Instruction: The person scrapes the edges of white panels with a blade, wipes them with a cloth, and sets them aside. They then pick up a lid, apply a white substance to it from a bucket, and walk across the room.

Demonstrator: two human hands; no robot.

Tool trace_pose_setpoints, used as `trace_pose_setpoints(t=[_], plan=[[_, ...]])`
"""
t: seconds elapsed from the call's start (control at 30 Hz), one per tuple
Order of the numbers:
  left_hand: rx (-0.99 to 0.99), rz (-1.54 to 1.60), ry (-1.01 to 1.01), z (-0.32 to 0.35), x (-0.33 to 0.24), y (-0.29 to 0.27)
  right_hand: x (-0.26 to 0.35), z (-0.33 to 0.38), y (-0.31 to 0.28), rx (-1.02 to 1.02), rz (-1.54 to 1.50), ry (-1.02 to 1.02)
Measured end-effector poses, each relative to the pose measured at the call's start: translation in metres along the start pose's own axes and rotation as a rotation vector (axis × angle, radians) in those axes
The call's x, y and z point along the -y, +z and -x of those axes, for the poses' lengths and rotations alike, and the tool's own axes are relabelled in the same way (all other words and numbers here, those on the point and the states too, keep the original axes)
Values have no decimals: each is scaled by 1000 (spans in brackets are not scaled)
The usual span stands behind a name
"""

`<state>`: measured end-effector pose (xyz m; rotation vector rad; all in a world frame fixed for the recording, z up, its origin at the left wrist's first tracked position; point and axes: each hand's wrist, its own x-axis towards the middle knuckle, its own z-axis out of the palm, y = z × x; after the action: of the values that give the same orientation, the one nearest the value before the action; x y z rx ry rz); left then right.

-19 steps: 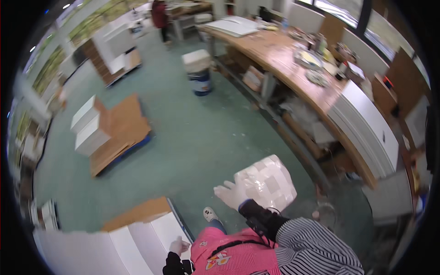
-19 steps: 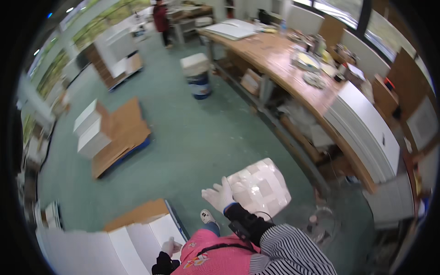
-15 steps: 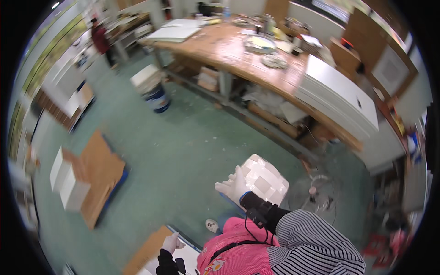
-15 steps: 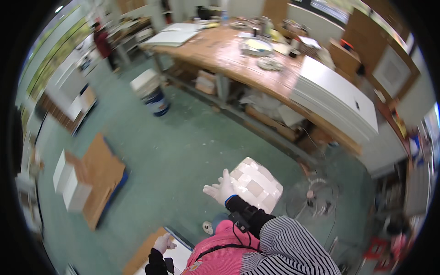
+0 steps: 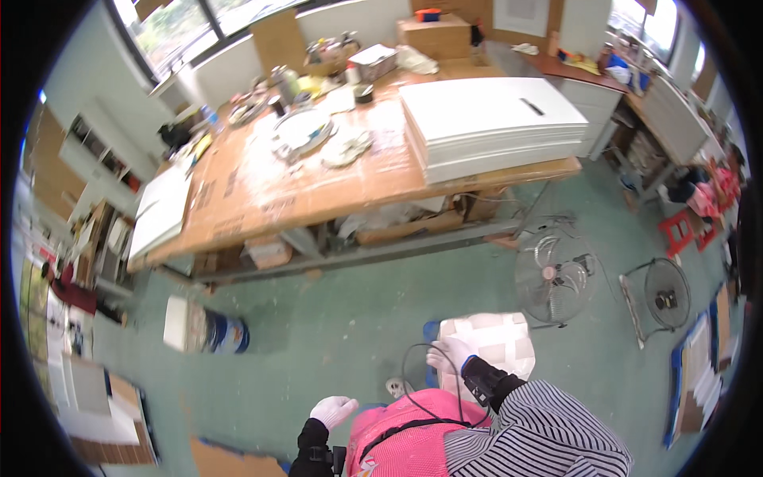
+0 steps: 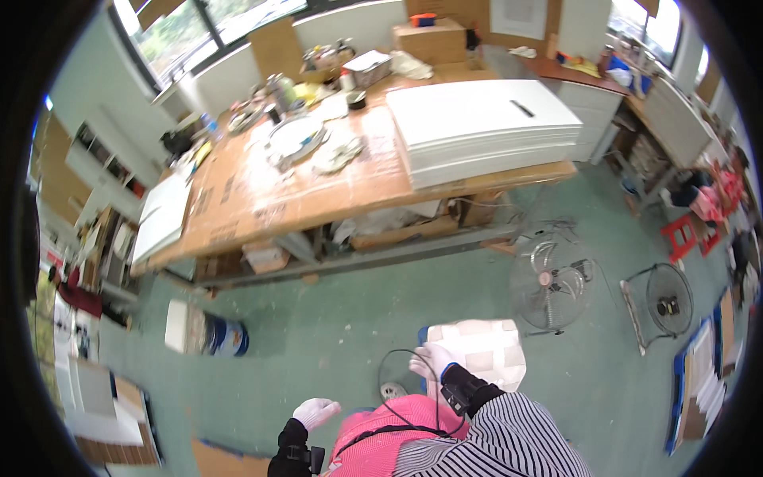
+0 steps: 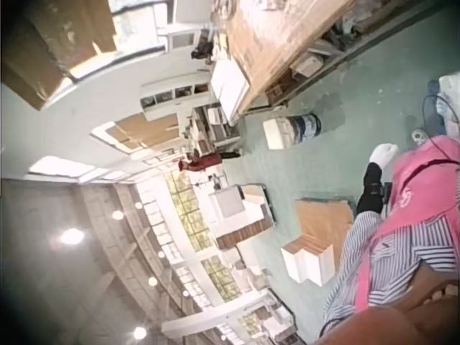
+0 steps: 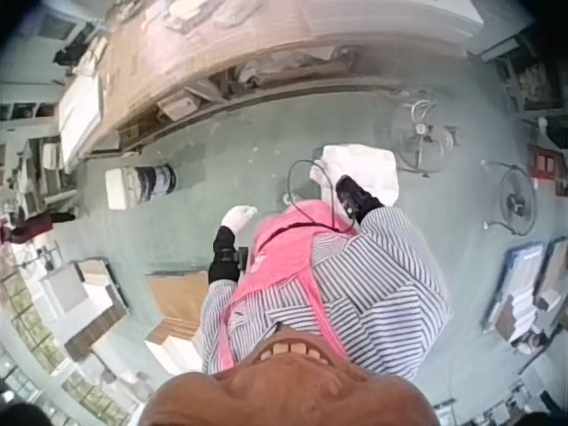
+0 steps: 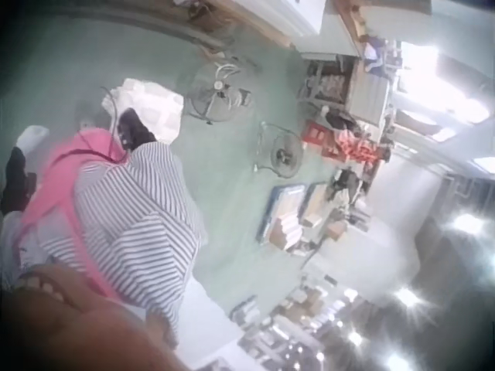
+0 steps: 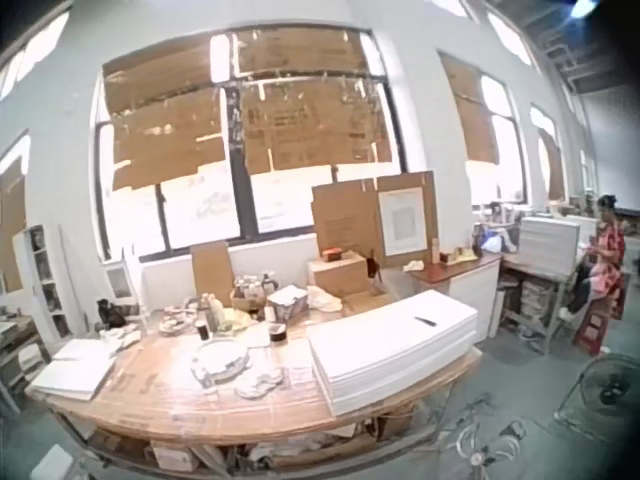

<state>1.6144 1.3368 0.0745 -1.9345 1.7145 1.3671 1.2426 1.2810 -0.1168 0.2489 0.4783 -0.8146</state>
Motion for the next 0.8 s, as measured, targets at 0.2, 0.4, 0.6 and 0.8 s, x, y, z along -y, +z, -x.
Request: trace_pose_setpoints(t=[0.2,0.4,0.6,0.8], plan=[[139,-109,-17,-123,-1,-84,60,35,253,-178,734,-385],[287,-203,178,-245,-70,-185,152,67,329,-457,1101,-803],[221,373,672,-302,-213,-304,223,84,409,-633,888,-1178],[1638,1537,529,-245,-363,-362,264,46,469,-769,982,-1312]])
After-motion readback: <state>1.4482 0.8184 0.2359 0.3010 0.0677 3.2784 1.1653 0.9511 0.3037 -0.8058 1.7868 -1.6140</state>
